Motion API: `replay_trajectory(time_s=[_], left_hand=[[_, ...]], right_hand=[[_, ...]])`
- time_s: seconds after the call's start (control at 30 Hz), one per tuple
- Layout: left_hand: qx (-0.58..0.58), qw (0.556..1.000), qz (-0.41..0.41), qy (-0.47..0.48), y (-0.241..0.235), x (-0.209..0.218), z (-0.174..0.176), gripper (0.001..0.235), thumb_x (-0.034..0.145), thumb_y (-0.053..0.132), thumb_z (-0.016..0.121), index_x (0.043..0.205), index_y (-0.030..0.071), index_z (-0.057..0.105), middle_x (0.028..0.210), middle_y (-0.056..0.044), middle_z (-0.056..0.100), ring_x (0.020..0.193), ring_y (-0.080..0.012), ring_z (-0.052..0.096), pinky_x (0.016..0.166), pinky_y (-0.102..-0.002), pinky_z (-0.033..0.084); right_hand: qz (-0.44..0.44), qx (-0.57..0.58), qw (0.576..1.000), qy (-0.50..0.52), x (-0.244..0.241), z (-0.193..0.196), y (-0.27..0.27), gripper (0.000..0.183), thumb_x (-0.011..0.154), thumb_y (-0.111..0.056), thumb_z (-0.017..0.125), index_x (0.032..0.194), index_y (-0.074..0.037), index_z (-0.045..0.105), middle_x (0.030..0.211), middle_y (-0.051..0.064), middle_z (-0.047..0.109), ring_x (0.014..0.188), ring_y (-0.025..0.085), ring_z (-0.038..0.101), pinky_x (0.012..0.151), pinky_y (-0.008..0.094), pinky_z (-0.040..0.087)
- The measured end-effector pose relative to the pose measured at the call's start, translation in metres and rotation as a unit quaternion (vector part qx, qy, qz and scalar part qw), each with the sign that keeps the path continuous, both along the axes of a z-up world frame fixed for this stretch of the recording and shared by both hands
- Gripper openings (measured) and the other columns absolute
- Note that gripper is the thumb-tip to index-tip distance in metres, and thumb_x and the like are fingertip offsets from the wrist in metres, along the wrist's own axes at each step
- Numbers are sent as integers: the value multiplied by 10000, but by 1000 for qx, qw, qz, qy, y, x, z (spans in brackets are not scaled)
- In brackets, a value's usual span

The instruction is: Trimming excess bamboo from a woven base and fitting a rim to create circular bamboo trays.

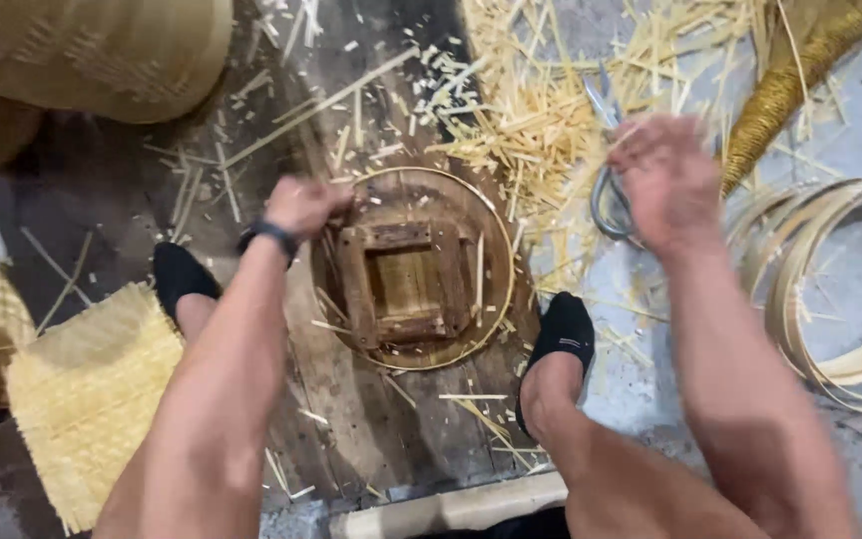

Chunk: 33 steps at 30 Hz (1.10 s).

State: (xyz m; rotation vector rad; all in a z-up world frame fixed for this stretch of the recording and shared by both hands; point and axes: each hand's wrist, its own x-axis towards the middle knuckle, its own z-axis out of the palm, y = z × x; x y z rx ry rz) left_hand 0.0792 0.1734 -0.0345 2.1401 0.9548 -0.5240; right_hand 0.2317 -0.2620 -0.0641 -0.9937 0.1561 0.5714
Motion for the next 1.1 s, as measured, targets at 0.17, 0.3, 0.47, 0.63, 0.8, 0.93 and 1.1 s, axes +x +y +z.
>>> replay_trajectory(time_s=[0.17,0.3,0.47,0.63,0.8,0.93,1.1], left_hand=[[-42,993,97,46,37,-38,-21,273,802,358,871,971,146,841,1017,-118,794,787,-169,640,757,-357,534],[-36,992,123,21,31,-53,-34,292,741,336,890,943,133,830,1054,-90,816,937,-185,738,904,-348,568],[-21,965,262,20,-3,-74,11,463,951,486,726,1231,117,733,1305,-135,687,1184,-250,654,1043,-469,502],[-230,870,437,-8,-35,-202,-32,398,949,253,712,1246,-2,638,1188,-156,688,1097,-288,657,943,-490,579],[-256,816,511,-87,-67,-208,-48,274,925,148,732,1108,-47,672,1007,-167,724,859,-279,711,747,-435,635],[-247,796,543,-101,-106,-206,-60,198,937,187,732,1013,15,667,958,-115,718,796,-240,685,686,-386,623],[-333,757,551,-112,-191,-219,-67,173,959,170,722,988,9,665,929,-118,666,813,-242,648,723,-392,621]], right_hand=[[155,-308,938,-30,-40,32,23,245,962,-182,684,1141,-15,670,915,56,713,734,137,650,664,275,571],[244,-323,913,47,-115,18,40,291,915,-113,695,1176,14,686,859,112,735,700,150,690,626,292,565],[265,-322,903,104,-159,-9,47,369,923,-110,719,1202,79,569,846,160,727,694,200,717,631,323,609],[242,-254,926,141,-181,-27,44,346,908,-64,704,1187,97,575,884,156,720,741,222,727,655,342,655],[238,-279,923,121,-155,-19,47,289,903,-30,699,1143,86,588,911,182,725,759,264,734,649,368,646],[183,-298,934,79,-131,-15,48,224,904,-37,702,1113,16,646,966,115,741,804,189,730,680,317,635],[208,-268,935,100,-129,-40,34,155,930,-42,706,1012,61,622,885,150,708,735,209,724,650,346,658]])
